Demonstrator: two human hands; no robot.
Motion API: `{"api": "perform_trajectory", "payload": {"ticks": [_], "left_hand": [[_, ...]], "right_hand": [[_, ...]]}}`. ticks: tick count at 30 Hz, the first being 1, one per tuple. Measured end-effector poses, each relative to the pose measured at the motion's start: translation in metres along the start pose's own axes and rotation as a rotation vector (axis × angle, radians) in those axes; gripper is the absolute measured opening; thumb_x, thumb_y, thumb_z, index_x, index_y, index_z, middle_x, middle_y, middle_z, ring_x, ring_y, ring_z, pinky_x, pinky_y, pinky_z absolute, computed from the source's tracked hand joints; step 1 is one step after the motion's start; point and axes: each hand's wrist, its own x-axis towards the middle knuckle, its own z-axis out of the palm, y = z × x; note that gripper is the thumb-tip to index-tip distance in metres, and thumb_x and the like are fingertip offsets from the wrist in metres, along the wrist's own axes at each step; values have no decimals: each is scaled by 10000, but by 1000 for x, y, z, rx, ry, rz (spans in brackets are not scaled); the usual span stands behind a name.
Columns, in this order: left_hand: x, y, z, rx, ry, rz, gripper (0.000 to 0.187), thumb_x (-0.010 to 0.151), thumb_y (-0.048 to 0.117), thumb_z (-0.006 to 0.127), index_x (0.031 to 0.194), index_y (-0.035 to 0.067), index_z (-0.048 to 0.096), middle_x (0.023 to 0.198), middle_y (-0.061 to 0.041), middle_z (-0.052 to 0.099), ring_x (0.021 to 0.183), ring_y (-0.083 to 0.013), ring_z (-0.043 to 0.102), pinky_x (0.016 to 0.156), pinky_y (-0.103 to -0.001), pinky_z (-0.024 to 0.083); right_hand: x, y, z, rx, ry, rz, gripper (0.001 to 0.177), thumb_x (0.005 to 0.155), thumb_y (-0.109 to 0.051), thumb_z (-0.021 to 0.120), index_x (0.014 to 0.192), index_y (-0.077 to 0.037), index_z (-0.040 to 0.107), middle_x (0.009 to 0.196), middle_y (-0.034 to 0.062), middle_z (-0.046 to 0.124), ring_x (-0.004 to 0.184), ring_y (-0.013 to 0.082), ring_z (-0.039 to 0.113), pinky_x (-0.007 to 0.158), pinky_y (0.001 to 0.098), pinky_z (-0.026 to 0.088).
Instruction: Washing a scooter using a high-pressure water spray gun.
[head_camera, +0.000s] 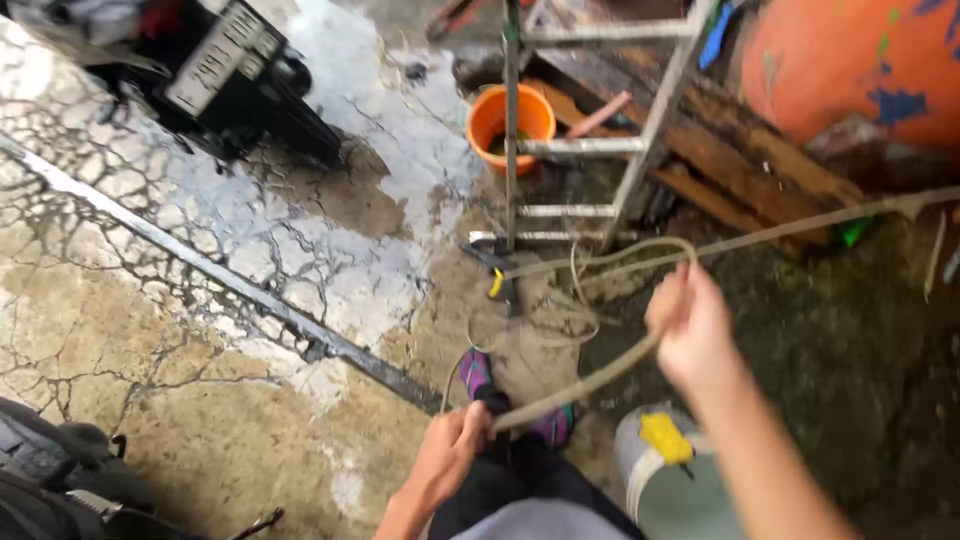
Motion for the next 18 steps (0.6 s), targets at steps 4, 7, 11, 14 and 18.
{"api": "perform_trajectory", "payload": {"ticks": [4, 7, 11, 14, 18], "left_hand": [[41, 40, 5, -345, -17, 131, 470, 1062, 383, 404, 1027, 22, 703, 987, -83, 737, 959, -158, 667, 906, -337, 517], [74, 132, 6, -723, -305, -56, 460, 1042, 435, 383, 1318, 147, 611, 1245, -47, 724, 1123, -127, 689, 1005, -309, 515], [95, 171, 32, -604, -124, -14, 424, 1019, 390, 485, 989, 10, 671, 937, -174, 741, 791, -254, 705, 752, -398, 553], [53, 185, 6, -143, -36, 254, 332, 978, 293, 576, 884, -4, 690, 711, -188, 672, 628, -281, 666, 635, -414, 528], [-17, 178, -40, 115, -310, 428, 306, 1018, 291, 648, 891, 17, 697, 594, -153, 579, 546, -326, 590, 551, -435, 460]], "right_hand": [[-134, 61, 124, -385, -19, -144, 236, 1016, -332, 493, 896, -131, 466, 576, -8, 410, 453, 109, 379, 415, 297, 317], [-156, 131, 50, -454, -98, -94, 207, 1026, -263, 546, 1064, -71, 479, 685, 11, 492, 517, 136, 473, 472, 320, 430], [-121, 164, -65, -668, -273, 42, 491, 992, -312, 499, 1375, -9, 458, 1136, 151, 596, 1047, 252, 585, 911, 417, 491], [-83, 92, 16, -322, -62, 285, 748, 932, -567, 306, 1423, -12, 411, 1301, 184, 589, 1211, 346, 556, 993, 500, 456], [-19, 32, -15, 456, -25, 403, 941, 1024, -689, 290, 1445, 146, 388, 1325, 268, 629, 1184, 368, 642, 1028, 490, 514]]}}
